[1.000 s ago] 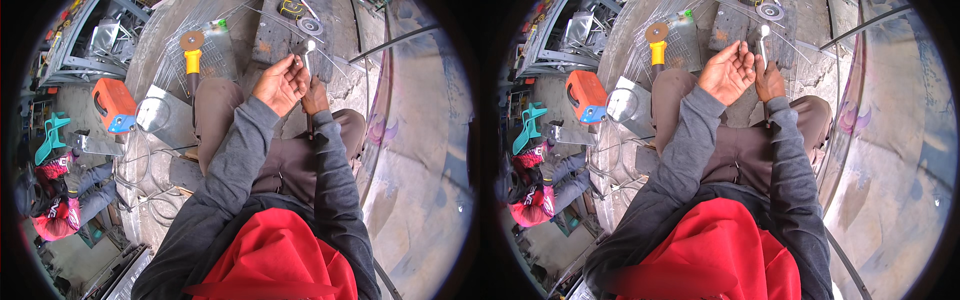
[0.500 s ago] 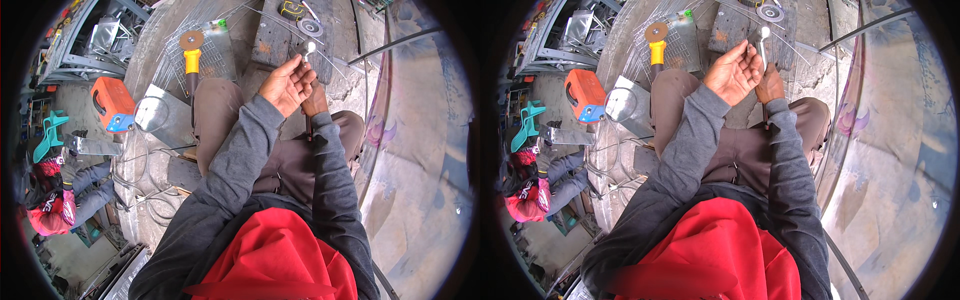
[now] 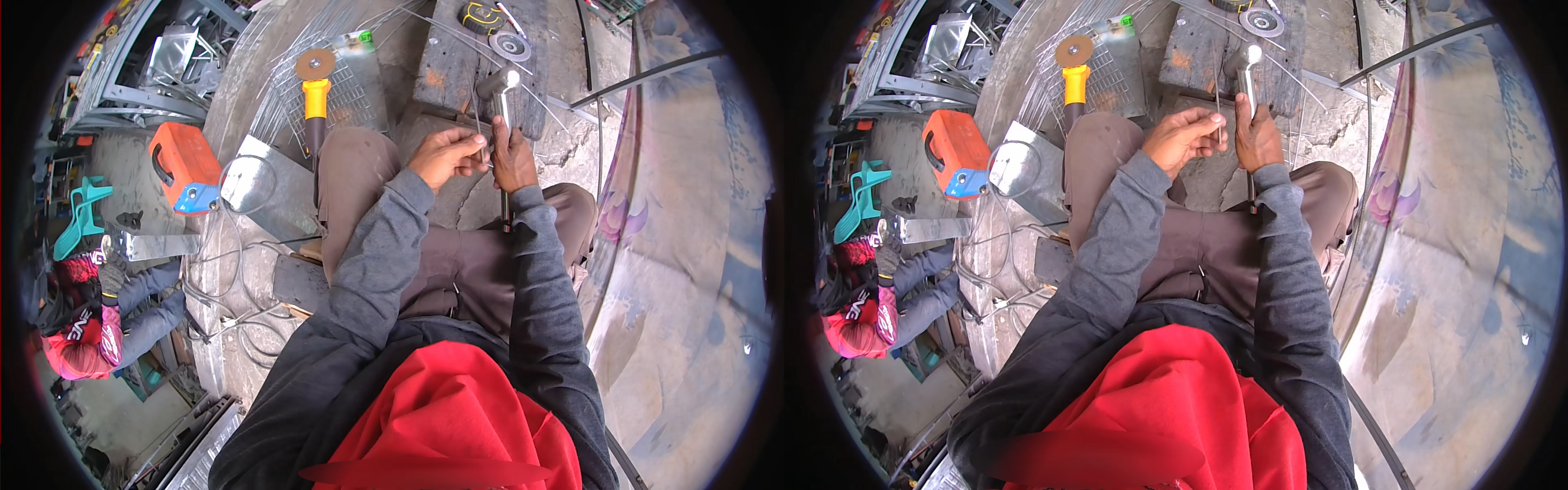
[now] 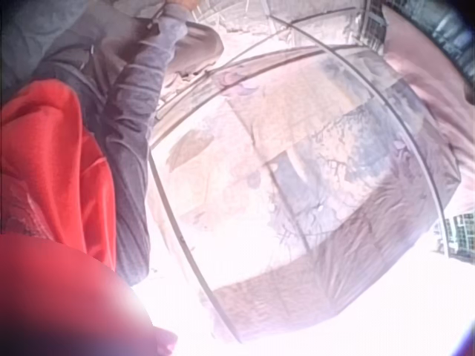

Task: The recorder is measuring, marking, and cutting thin metal rods using a tape measure, marker, and angle grinder while sitting on the floor of a workshop.

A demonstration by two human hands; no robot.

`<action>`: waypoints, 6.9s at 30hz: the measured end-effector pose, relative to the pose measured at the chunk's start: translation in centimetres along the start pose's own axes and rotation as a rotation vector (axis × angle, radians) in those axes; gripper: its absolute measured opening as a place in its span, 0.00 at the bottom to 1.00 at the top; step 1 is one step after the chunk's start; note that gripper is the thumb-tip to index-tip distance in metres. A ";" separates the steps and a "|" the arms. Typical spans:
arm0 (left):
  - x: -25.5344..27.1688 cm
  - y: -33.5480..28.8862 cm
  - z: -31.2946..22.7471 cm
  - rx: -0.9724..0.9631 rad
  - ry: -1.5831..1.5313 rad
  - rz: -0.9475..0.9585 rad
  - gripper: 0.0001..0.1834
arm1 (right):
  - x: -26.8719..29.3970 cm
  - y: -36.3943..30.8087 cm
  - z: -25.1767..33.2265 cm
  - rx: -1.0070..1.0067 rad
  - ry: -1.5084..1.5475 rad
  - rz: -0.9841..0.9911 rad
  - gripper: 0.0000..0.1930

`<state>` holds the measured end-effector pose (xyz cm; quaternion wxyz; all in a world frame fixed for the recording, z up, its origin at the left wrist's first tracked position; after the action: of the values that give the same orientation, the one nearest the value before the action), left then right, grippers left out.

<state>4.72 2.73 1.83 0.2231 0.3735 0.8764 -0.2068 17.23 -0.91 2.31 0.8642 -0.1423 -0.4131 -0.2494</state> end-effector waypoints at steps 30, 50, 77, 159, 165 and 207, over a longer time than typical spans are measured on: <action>5.3 1.6 2.5 -0.140 0.456 -0.233 0.15 | -0.4 0.3 -0.9 -0.198 0.098 0.073 0.21; 5.8 2.5 2.7 -0.154 0.352 -0.306 0.12 | 2.5 2.8 4.1 -0.209 0.088 -0.147 0.33; 5.7 1.8 2.7 -0.100 0.445 -0.284 0.14 | 0.4 3.1 6.8 0.123 -0.212 -0.170 0.19; 4.1 -0.1 4.9 -0.174 0.319 -0.320 0.11 | 0.5 2.2 5.8 0.288 -0.427 -0.280 0.18; 3.0 -0.4 4.5 -0.107 0.222 -0.271 0.12 | 0.6 2.2 1.2 0.023 -0.227 -0.197 0.16; 3.5 -1.5 3.4 0.002 0.188 -0.232 0.15 | 1.9 0.0 -0.5 -0.511 0.322 0.145 0.35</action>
<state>2.26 1.96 -2.58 0.1145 0.2875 0.9305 -0.1960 18.58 -1.75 3.44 0.8703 -0.3429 -0.1836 -0.3021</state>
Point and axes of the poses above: each hand's wrist, its own y-axis towards the middle knuckle, its own x-axis out of the back of the hand, z = x × y, the point moved 9 cm from there along y, towards the middle knuckle, and after that the axes turned 14 degrees about -x, right-handed, at the moved point
